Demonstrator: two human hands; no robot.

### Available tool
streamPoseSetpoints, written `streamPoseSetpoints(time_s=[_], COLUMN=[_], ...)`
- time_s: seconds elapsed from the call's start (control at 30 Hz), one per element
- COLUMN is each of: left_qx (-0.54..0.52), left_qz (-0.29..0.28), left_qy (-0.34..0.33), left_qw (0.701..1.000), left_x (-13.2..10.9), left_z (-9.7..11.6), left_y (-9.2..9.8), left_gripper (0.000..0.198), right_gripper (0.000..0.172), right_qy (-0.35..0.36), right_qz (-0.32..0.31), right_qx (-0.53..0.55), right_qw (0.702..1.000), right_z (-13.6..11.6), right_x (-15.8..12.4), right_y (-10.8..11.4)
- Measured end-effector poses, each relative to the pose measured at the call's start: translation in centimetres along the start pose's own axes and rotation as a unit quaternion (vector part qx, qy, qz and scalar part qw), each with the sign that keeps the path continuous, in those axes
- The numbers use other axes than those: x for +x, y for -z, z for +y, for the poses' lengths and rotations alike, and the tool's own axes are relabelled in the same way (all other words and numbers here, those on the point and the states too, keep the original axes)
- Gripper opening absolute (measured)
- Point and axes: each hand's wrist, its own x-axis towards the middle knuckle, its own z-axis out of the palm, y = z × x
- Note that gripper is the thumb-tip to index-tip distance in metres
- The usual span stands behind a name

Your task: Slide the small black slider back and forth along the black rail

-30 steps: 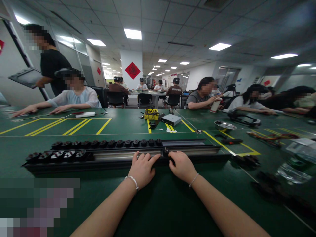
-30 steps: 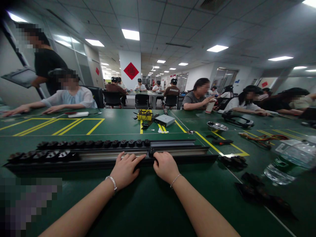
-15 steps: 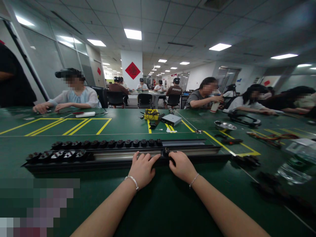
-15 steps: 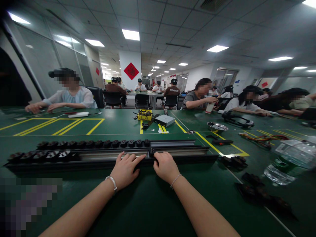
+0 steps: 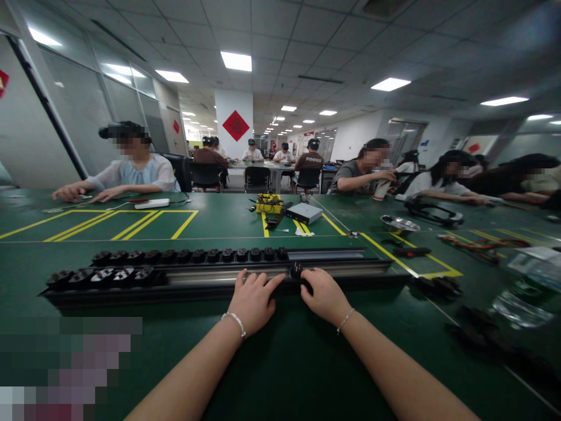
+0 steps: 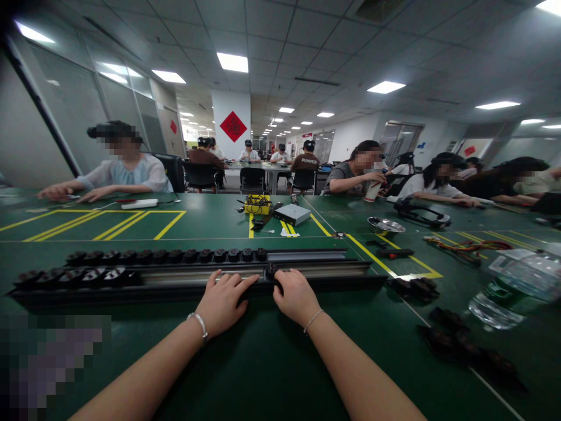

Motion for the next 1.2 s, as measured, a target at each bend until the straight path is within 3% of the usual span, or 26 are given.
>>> streamPoseSetpoints(time_s=[1.2], left_qx=[0.008], left_qz=[-0.013], left_qy=[0.006], left_qw=[1.000], left_x=[-0.02], left_z=[0.20], left_y=[0.29], left_gripper=[0.056], right_gripper=[0.008], right_qy=[-0.021], right_qz=[-0.006], right_qx=[-0.009], right_qw=[1.000], right_z=[-0.13], right_x=[0.10], right_y=[0.46])
